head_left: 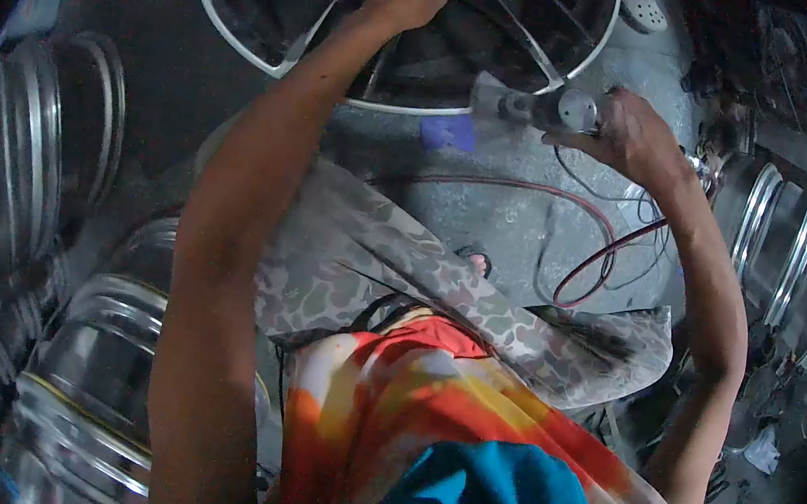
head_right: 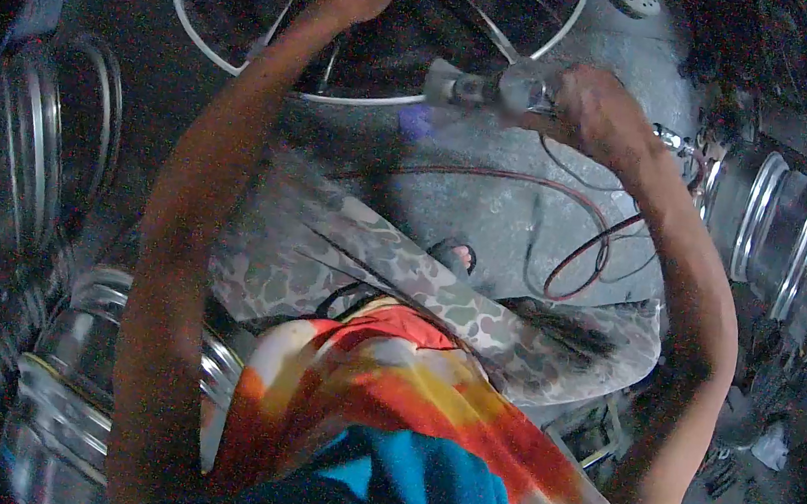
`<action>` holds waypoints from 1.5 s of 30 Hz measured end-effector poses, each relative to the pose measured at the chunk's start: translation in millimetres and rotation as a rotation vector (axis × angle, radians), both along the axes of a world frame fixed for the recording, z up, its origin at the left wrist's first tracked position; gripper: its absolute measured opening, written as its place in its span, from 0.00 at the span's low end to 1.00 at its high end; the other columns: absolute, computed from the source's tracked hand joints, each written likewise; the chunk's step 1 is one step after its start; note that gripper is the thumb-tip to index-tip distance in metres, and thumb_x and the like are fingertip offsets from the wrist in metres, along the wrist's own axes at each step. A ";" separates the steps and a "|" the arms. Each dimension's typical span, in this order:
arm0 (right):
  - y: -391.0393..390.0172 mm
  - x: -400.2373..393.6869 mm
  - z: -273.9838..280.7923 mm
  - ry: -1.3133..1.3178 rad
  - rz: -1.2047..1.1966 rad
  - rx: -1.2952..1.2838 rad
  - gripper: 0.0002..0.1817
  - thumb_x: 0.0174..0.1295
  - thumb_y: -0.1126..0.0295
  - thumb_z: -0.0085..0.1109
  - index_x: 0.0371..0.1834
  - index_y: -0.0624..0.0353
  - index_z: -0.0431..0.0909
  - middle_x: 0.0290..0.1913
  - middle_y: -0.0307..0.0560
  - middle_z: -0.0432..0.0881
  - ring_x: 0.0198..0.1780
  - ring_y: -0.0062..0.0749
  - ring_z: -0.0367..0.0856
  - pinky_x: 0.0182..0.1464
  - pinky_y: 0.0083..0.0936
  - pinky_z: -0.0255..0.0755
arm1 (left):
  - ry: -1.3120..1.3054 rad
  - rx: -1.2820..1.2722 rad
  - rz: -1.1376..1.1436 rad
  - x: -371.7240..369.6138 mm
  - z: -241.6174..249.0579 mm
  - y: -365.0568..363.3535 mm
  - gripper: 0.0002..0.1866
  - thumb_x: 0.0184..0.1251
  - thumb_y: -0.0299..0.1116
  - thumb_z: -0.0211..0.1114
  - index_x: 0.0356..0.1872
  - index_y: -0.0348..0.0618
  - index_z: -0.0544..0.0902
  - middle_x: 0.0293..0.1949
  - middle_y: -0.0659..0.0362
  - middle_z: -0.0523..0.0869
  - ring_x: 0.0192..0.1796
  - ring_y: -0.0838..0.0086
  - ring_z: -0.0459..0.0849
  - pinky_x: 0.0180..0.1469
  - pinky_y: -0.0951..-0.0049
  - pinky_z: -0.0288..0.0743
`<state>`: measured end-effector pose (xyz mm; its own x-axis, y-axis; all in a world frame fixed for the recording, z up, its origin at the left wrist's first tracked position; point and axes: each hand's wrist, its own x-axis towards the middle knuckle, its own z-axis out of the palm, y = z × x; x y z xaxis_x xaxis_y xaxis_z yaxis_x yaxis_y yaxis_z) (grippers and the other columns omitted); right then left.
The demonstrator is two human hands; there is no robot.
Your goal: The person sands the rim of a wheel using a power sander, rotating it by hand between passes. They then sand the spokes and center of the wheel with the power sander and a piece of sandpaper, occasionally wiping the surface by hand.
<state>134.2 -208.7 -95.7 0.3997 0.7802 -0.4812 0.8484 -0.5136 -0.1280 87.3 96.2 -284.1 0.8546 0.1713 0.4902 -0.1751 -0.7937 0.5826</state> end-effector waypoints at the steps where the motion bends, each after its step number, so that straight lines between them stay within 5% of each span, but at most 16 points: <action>1: 4.6 -4.7 -2.0 0.001 0.005 0.005 0.27 0.57 0.49 0.78 0.48 0.61 0.87 0.36 0.61 0.88 0.39 0.60 0.87 0.43 0.45 0.80 | -0.017 0.018 0.002 -2.5 3.8 0.7 0.19 0.61 0.19 0.58 0.54 0.40 0.83 0.60 0.36 0.76 0.66 0.39 0.71 0.70 0.43 0.64; 3: 15.8 -22.5 -3.3 0.000 0.034 0.214 0.28 0.58 0.48 0.78 0.47 0.62 0.87 0.32 0.62 0.87 0.37 0.61 0.87 0.40 0.45 0.80 | -0.023 0.010 0.002 -3.6 7.2 1.8 0.18 0.61 0.19 0.58 0.53 0.40 0.83 0.59 0.37 0.77 0.66 0.40 0.71 0.70 0.43 0.65; 5: 49.2 -40.4 17.7 0.011 0.029 0.079 0.28 0.58 0.48 0.77 0.44 0.66 0.86 0.30 0.63 0.86 0.34 0.61 0.87 0.38 0.45 0.80 | -0.024 -0.003 -0.004 -2.6 8.5 0.1 0.18 0.62 0.20 0.58 0.52 0.40 0.84 0.59 0.37 0.77 0.66 0.40 0.71 0.70 0.44 0.66; 12: 39.7 -41.3 17.6 -0.058 0.196 0.404 0.27 0.55 0.49 0.79 0.32 0.66 0.83 0.23 0.56 0.82 0.27 0.57 0.82 0.31 0.43 0.76 | 0.100 -0.054 0.078 -3.6 17.8 -8.9 0.18 0.64 0.19 0.57 0.53 0.39 0.85 0.62 0.38 0.77 0.67 0.42 0.72 0.70 0.46 0.68; 15: 37.5 -43.0 35.7 -0.037 0.044 0.048 0.25 0.59 0.47 0.75 0.42 0.61 0.86 0.30 0.58 0.86 0.34 0.58 0.86 0.37 0.47 0.80 | 0.050 -0.089 0.094 -0.2 12.5 -9.7 0.17 0.65 0.20 0.57 0.52 0.39 0.86 0.62 0.39 0.77 0.67 0.42 0.72 0.70 0.47 0.68; 22: 67.2 -62.0 6.2 0.053 0.076 0.189 0.25 0.62 0.49 0.71 0.47 0.62 0.85 0.31 0.59 0.86 0.36 0.58 0.87 0.37 0.49 0.79 | -0.022 -0.155 0.073 5.8 -0.8 -9.2 0.16 0.66 0.21 0.56 0.50 0.40 0.87 0.60 0.39 0.78 0.65 0.41 0.72 0.71 0.47 0.67; 29: 46.9 -70.1 27.4 0.015 0.032 0.308 0.24 0.63 0.49 0.71 0.43 0.63 0.85 0.34 0.60 0.87 0.36 0.60 0.87 0.37 0.48 0.79 | -0.024 -0.127 0.063 10.9 -5.6 -8.6 0.14 0.66 0.21 0.57 0.48 0.41 0.87 0.58 0.39 0.79 0.63 0.42 0.73 0.69 0.47 0.67; 33: 57.4 -90.4 20.9 0.009 -0.079 0.010 0.24 0.65 0.50 0.70 0.43 0.65 0.83 0.34 0.63 0.87 0.36 0.59 0.86 0.37 0.48 0.79 | -0.020 -0.109 0.049 13.8 -13.2 -6.8 0.14 0.67 0.22 0.56 0.48 0.42 0.87 0.57 0.40 0.80 0.64 0.43 0.73 0.68 0.47 0.67; 36: 63.1 -103.2 9.8 -0.019 -0.005 0.317 0.25 0.63 0.50 0.74 0.34 0.67 0.83 0.26 0.61 0.83 0.30 0.60 0.83 0.36 0.46 0.78 | -0.091 -0.066 0.034 20.8 -29.3 -2.5 0.13 0.68 0.23 0.56 0.48 0.42 0.87 0.56 0.40 0.80 0.64 0.43 0.73 0.69 0.46 0.66; 39: 53.4 -97.4 3.5 0.101 -0.104 0.335 0.27 0.61 0.49 0.75 0.32 0.68 0.81 0.24 0.62 0.81 0.28 0.60 0.82 0.35 0.47 0.77 | -0.103 -0.060 0.019 24.4 -35.1 -1.9 0.13 0.68 0.25 0.56 0.48 0.42 0.87 0.56 0.40 0.81 0.64 0.44 0.73 0.69 0.45 0.65; 45: 66.3 -88.0 30.0 0.108 -0.086 0.108 0.30 0.55 0.46 0.79 0.37 0.68 0.84 0.29 0.61 0.85 0.32 0.58 0.84 0.37 0.46 0.77 | -0.034 -0.051 -0.014 32.9 -36.2 -4.4 0.15 0.69 0.28 0.55 0.50 0.41 0.87 0.57 0.39 0.81 0.66 0.43 0.73 0.71 0.46 0.64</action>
